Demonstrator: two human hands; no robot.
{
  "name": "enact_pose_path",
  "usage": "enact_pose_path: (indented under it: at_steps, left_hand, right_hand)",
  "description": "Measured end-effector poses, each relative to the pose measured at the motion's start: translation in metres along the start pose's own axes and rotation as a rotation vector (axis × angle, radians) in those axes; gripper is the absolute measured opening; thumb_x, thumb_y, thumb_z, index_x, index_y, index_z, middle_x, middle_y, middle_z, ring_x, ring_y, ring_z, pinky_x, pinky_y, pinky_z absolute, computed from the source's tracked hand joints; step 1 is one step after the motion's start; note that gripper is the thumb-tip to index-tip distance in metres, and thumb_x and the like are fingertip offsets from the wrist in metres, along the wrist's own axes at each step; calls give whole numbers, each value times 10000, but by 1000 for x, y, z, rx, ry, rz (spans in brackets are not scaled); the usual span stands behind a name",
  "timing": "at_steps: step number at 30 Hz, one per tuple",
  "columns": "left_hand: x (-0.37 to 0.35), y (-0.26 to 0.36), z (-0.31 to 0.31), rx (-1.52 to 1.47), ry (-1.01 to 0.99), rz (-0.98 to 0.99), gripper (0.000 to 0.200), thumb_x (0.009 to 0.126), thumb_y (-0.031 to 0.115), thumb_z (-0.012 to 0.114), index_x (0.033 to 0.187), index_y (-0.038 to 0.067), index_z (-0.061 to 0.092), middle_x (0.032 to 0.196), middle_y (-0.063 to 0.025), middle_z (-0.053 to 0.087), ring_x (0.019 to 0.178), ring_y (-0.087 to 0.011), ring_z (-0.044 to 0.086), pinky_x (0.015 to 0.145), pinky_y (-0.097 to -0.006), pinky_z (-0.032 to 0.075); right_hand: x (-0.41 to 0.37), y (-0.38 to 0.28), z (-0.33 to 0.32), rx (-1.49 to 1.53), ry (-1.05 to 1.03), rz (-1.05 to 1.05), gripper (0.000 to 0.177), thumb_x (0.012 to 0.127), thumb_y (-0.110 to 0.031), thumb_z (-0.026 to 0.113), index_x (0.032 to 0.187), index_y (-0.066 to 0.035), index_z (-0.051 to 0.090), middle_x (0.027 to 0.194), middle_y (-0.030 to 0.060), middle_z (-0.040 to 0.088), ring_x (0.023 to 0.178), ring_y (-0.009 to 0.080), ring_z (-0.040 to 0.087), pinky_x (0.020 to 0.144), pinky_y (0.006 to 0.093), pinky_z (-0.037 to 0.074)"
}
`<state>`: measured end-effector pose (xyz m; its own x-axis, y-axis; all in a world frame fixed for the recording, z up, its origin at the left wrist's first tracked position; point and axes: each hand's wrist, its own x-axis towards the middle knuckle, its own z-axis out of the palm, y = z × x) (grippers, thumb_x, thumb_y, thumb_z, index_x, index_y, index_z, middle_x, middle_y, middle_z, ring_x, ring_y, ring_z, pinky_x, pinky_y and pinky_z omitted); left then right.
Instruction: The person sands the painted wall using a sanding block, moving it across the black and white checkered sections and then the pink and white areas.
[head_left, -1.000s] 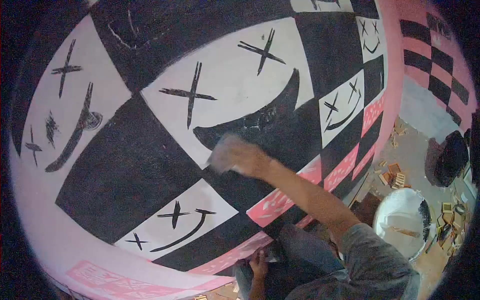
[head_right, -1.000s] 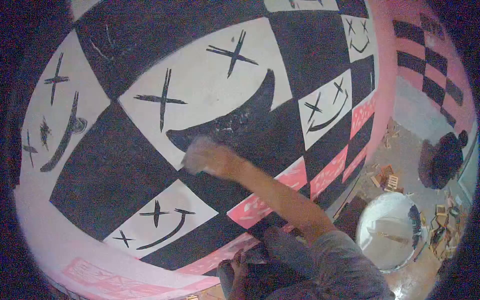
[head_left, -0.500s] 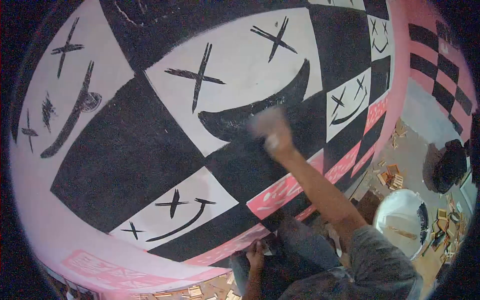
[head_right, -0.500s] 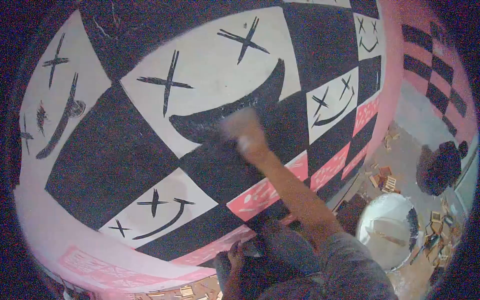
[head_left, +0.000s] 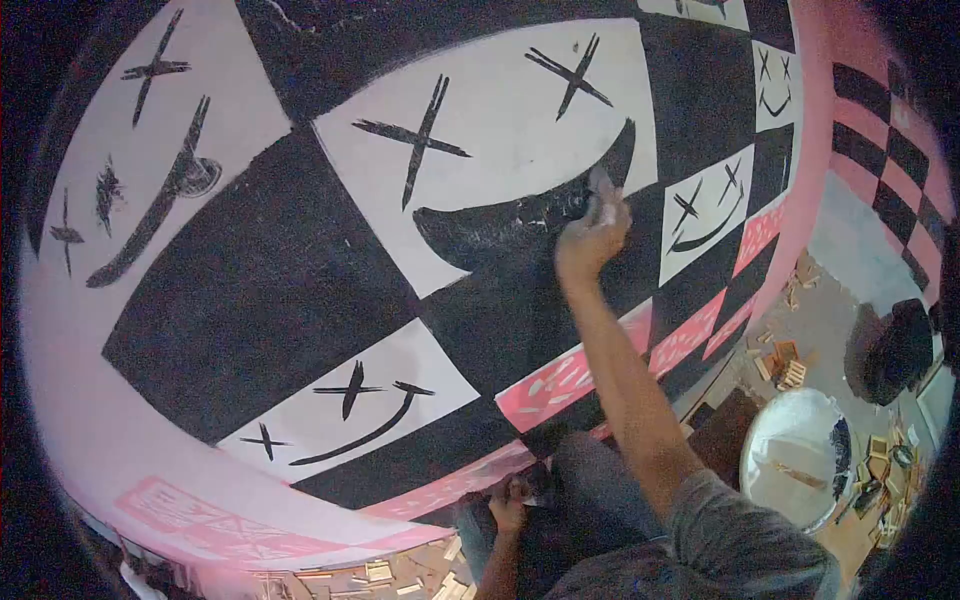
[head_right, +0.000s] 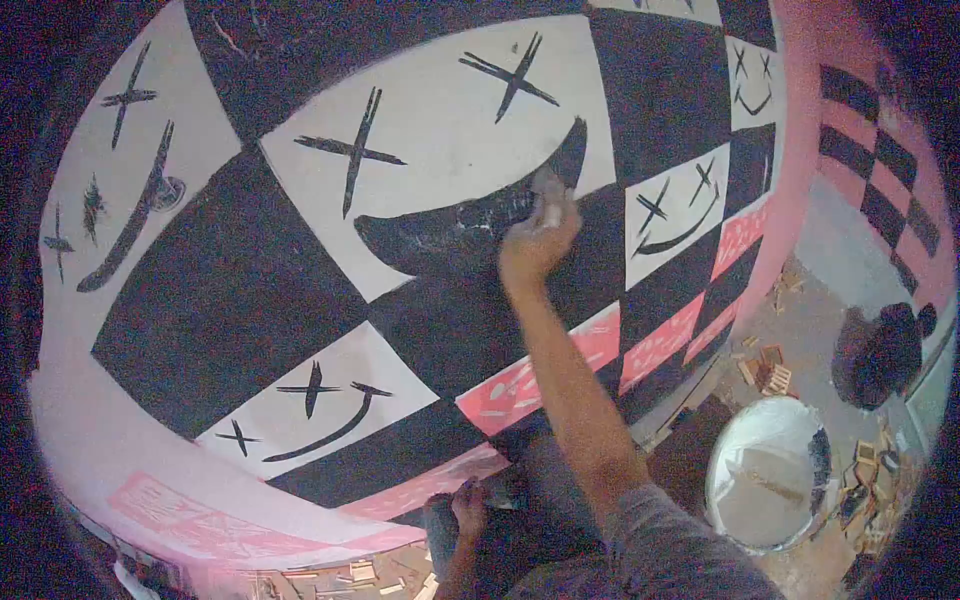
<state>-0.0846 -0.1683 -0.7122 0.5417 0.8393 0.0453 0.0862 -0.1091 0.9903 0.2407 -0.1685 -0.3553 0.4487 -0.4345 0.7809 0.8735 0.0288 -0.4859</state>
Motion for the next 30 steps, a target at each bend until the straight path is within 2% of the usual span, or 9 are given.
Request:
enact_pose_path:
  at_steps: [1, 5, 11, 15, 18, 21, 26, 28, 30]
  left_hand:
    - [0, -6, 0, -4, 11, 34, 329, 931, 244, 588, 1114, -28, 615, 790, -77, 654, 715, -121, 587, 667, -285, 506]
    - [16, -74, -8, 165, -10, 82, 344, 932, 244, 586, 1101, -55, 610, 813, -81, 667, 724, -135, 607, 671, -294, 510]
    - [8, -57, -6, -216, 87, 2, 354, 928, 211, 587, 1153, -62, 578, 893, -106, 677, 769, -167, 637, 713, -301, 515]
    - [6, -29, -7, 67, -2, 82, 376, 923, 203, 596, 1179, -70, 561, 964, -129, 657, 779, -176, 635, 733, -321, 525]
    - [3, -28, -4, -51, 23, 51, 371, 917, 206, 606, 1157, -74, 570, 970, -129, 642, 766, -175, 626, 720, -326, 526]
    - [1, -14, 6, -155, 63, -19, 349, 916, 195, 607, 1139, -71, 580, 946, -118, 633, 758, -169, 613, 710, -320, 524]
    - [6, -20, 2, -67, 23, 33, 316, 920, 153, 585, 1141, -73, 581, 933, -100, 624, 799, -170, 600, 731, -318, 517]
    - [16, -57, -9, 93, 75, 104, 319, 910, 152, 588, 1130, -80, 582, 958, -110, 629, 817, -172, 602, 738, -317, 512]
    - [15, -60, -10, 100, 125, 82, 325, 896, 151, 590, 1122, -83, 584, 966, -119, 639, 822, -174, 606, 737, -311, 506]
  right_hand:
    - [-9, -12, 7, -128, 76, 121, 234, 863, -45, 461, 1027, -9, 625, 998, 167, 616, 1001, 313, 575, 911, 436, 424]
    - [-57, -33, 11, 14, -474, -587, 409, 719, 70, 543, 1115, -5, 614, 1129, 186, 603, 1104, 365, 549, 969, 440, 403]
    - [-11, -33, 17, -138, 50, 93, 437, 690, 90, 493, 1102, 9, 614, 1110, 170, 616, 1071, 368, 556, 962, 456, 404]
    - [-46, -64, 11, 1, -496, -646, 425, 687, 84, 496, 1093, 26, 607, 1096, 186, 616, 1074, 361, 564, 976, 431, 404]
    - [-5, -3, -8, 248, -518, -231, 345, 734, -5, 550, 1073, -10, 613, 1192, 188, 565, 1140, 336, 515, 1005, 421, 378]
    - [-8, 2, 8, -36, 63, 34, 274, 789, -15, 478, 1029, -30, 609, 1132, 142, 597, 1070, 332, 549, 975, 415, 403]
    - [-31, -30, -12, -55, -697, -686, 339, 749, 36, 468, 1046, -34, 615, 1141, 164, 599, 1108, 343, 553, 999, 417, 411]
    - [-6, -5, -21, -13, -676, -472, 310, 820, -16, 463, 1095, -30, 606, 1144, 149, 597, 1098, 340, 541, 981, 416, 416]
    - [8, 13, -21, -113, -248, -141, 381, 743, 16, 507, 1108, -33, 606, 1145, 158, 607, 1120, 344, 536, 975, 420, 419]
